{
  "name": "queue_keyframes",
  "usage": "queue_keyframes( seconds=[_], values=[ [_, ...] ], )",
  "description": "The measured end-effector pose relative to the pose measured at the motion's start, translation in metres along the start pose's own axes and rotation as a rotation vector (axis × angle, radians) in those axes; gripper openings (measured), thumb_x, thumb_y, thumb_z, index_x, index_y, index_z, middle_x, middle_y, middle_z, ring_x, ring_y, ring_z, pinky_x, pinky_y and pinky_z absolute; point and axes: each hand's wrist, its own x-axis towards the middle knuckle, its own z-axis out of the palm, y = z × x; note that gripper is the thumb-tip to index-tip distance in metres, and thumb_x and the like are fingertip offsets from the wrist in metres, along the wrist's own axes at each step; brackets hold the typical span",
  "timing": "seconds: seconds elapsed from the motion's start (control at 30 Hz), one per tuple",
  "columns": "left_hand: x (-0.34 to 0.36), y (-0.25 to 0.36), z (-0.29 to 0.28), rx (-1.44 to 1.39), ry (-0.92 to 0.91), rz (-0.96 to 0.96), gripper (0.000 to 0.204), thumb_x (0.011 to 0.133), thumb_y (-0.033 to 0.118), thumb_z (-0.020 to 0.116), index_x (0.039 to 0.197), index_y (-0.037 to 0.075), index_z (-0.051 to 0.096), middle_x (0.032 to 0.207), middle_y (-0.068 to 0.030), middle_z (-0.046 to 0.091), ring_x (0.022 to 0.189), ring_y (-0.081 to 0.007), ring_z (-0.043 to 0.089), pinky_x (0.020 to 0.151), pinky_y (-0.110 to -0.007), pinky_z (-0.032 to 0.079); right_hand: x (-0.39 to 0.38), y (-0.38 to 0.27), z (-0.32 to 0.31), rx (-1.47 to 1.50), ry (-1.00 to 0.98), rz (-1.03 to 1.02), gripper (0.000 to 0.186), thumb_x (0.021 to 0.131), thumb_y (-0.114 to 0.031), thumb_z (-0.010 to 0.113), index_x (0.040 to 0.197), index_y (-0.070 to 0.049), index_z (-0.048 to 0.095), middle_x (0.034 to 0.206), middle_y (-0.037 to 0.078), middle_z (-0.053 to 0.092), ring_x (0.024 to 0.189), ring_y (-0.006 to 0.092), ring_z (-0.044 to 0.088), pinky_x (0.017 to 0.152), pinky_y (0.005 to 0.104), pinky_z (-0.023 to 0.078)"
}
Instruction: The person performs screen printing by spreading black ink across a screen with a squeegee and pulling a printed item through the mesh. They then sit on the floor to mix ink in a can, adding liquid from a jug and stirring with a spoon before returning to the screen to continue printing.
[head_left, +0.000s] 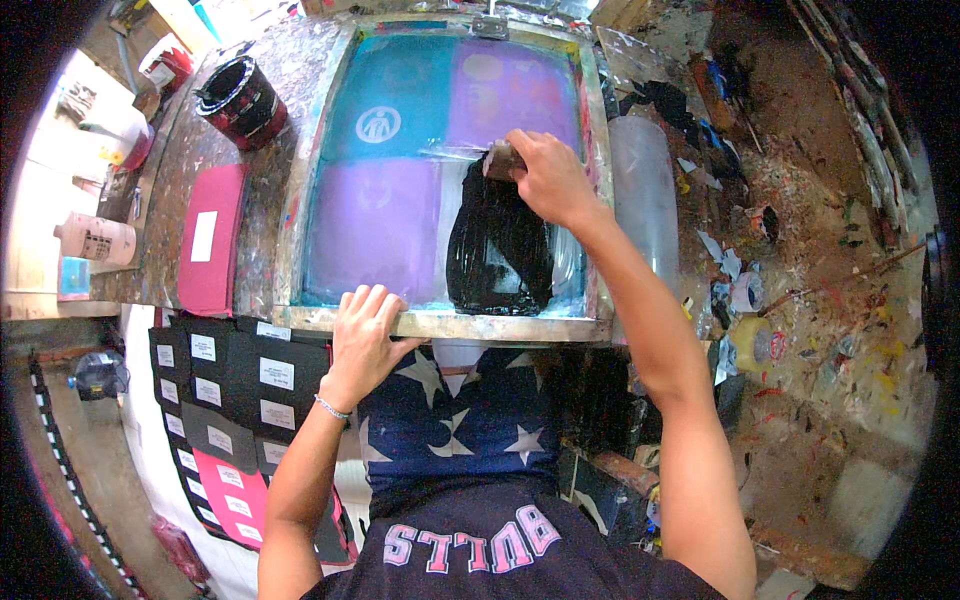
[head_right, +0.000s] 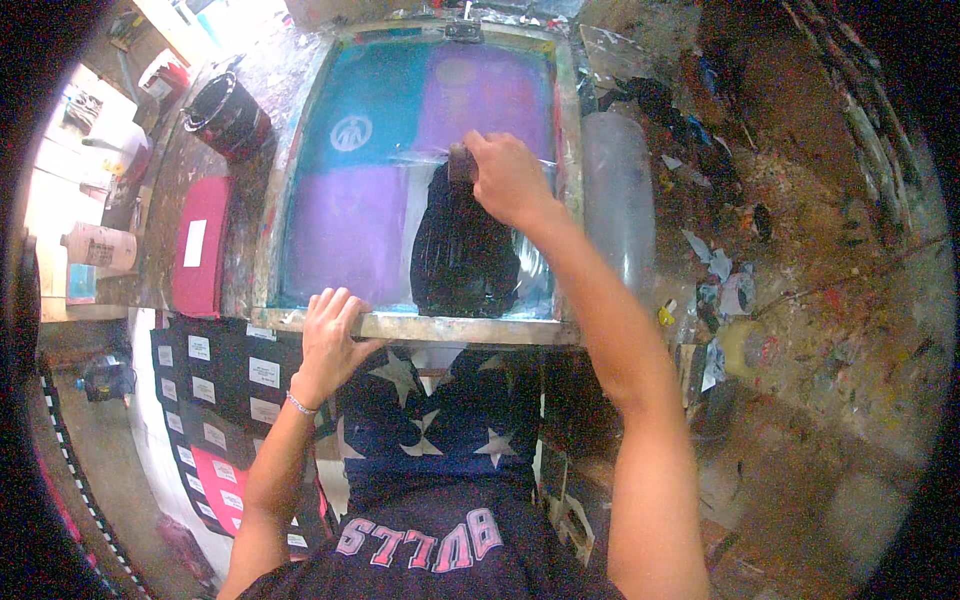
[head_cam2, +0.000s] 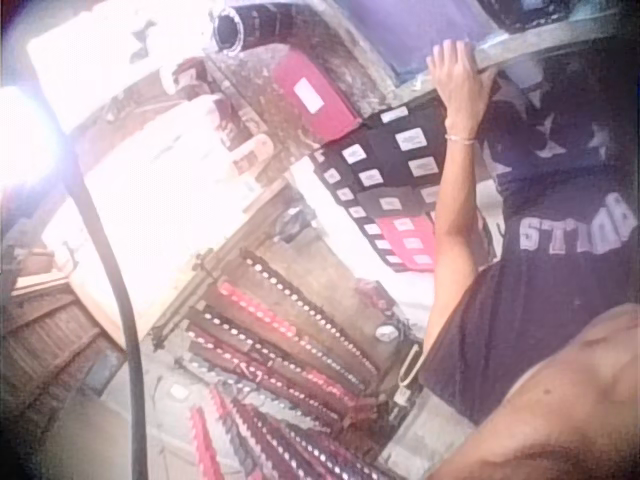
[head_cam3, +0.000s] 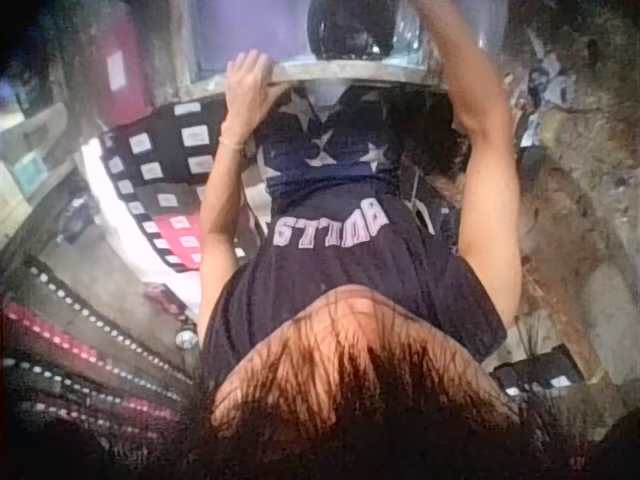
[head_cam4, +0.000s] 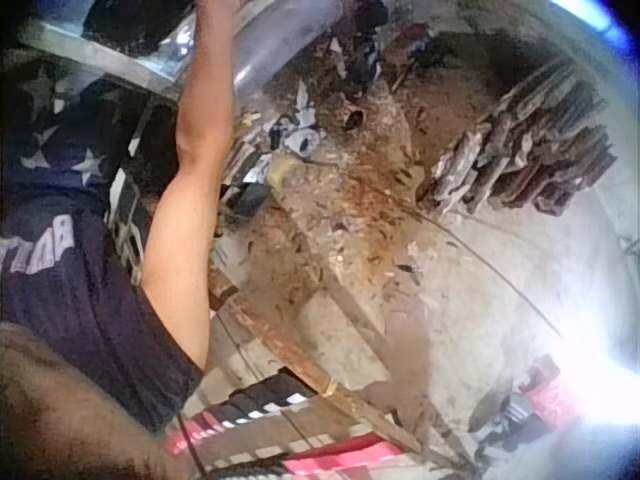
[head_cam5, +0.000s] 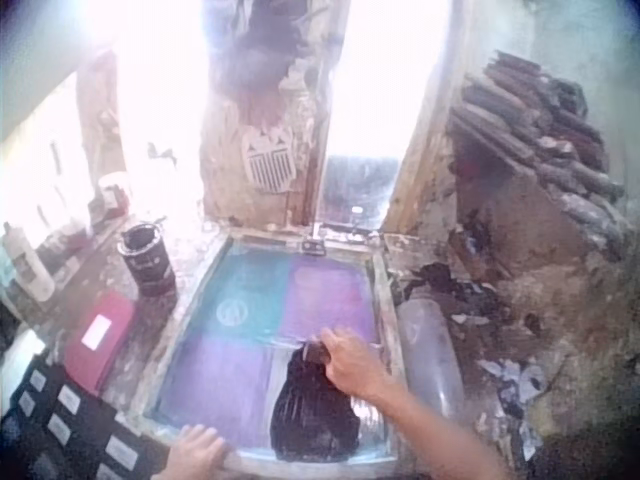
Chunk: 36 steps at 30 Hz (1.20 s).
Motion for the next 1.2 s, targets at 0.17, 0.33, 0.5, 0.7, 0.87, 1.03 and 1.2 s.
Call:
queue_keyframes(
  seconds=[0.17,0.33,0.5,0.7,0.87,1.03,1.2],
  values=[
    [-0.001,0.001,-0.001,-0.011,-0.006,-0.011,0.046,0.065,0.026,0.092,0.096,0.007,0.063,0.094,-0.01,0.057,0.093,-0.0308,0.055,0.083,-0.042,0.043,-0.066,-0.043,-0.005,0.08,-0.023,-0.036,0.019,0.083,0.002,0.058,0.101,-0.002,0.061,0.092,0.021,0.067,0.095,0.0421,0.063,0.085,0.0535,0.052],
    [-0.001,0.002,0.002,-0.021,0.017,-0.005,0.048,0.061,0.024,0.093,0.095,0.006,0.064,0.094,-0.0098,0.057,0.093,-0.0319,0.055,0.084,-0.043,0.044,-0.121,-0.083,-0.014,0.071,-0.054,-0.052,0.018,0.082,0.003,0.058,0.099,-0.002,0.059,0.093,0.018,0.064,0.093,0.0387,0.062,0.085,0.0482,0.052],
    [0.001,0.001,0.001,-0.015,0.024,0.035,0.046,0.066,0.028,0.092,0.095,0.005,0.064,0.093,-0.0106,0.057,0.093,-0.0307,0.055,0.084,-0.043,0.043,-0.143,-0.099,-0.011,-0.006,-0.009,-0.069,0.014,0.084,0.0,0.059,0.097,-0.003,0.058,0.093,0.015,0.062,0.094,0.0353,0.061,0.085,0.0457,0.051],
    [0.005,0.009,-0.023,0.02,0.018,0.058,0.048,0.066,0.033,0.092,0.097,0.005,0.068,0.092,-0.0103,0.058,0.093,-0.0309,0.056,0.083,-0.043,0.043,-0.156,-0.117,-0.021,-0.079,0.068,-0.087,0.032,0.08,-0.011,0.071,0.109,-0.002,0.061,0.097,0.014,0.057,0.094,0.0323,0.058,0.084,0.0438,0.049],
    [0.052,0.05,-0.141,-0.067,0.183,-0.038,0.064,0.06,0.033,0.096,0.111,0.002,0.071,0.097,-0.0115,0.067,0.093,-0.0292,0.064,0.084,-0.042,0.051,-0.104,-0.129,-0.103,-0.159,0.477,-0.229,0.045,0.087,-0.049,0.074,0.092,-0.006,0.064,0.082,0.014,0.058,0.074,0.0318,0.061,0.065,0.0452,0.051],
    [0.088,0.081,-0.129,-0.032,0.897,-0.152,0.049,0.077,0.021,0.091,0.117,0.004,0.069,0.111,-0.0126,0.07,0.103,-0.025,0.066,0.092,-0.039,0.052,-0.013,-0.163,-0.239,-0.244,0.247,0.193,0.058,0.098,-0.054,0.06,0.078,-0.001,0.073,0.064,0.011,0.063,0.059,0.0266,0.059,0.058,0.0421,0.05],
    [0.091,0.119,0.095,-0.331,0.331,0.177,0.069,0.096,0.035,0.073,0.145,-0.007,0.046,0.149,-0.0318,0.05,0.138,-0.0463,0.049,0.112,-0.053,0.04,0.031,-0.147,-0.274,-0.251,0.423,0.071,0.062,0.099,-0.052,0.056,0.07,0.0,0.072,0.059,0.01,0.064,0.053,0.02,0.058,0.054,0.0398,0.049]
  ],
)
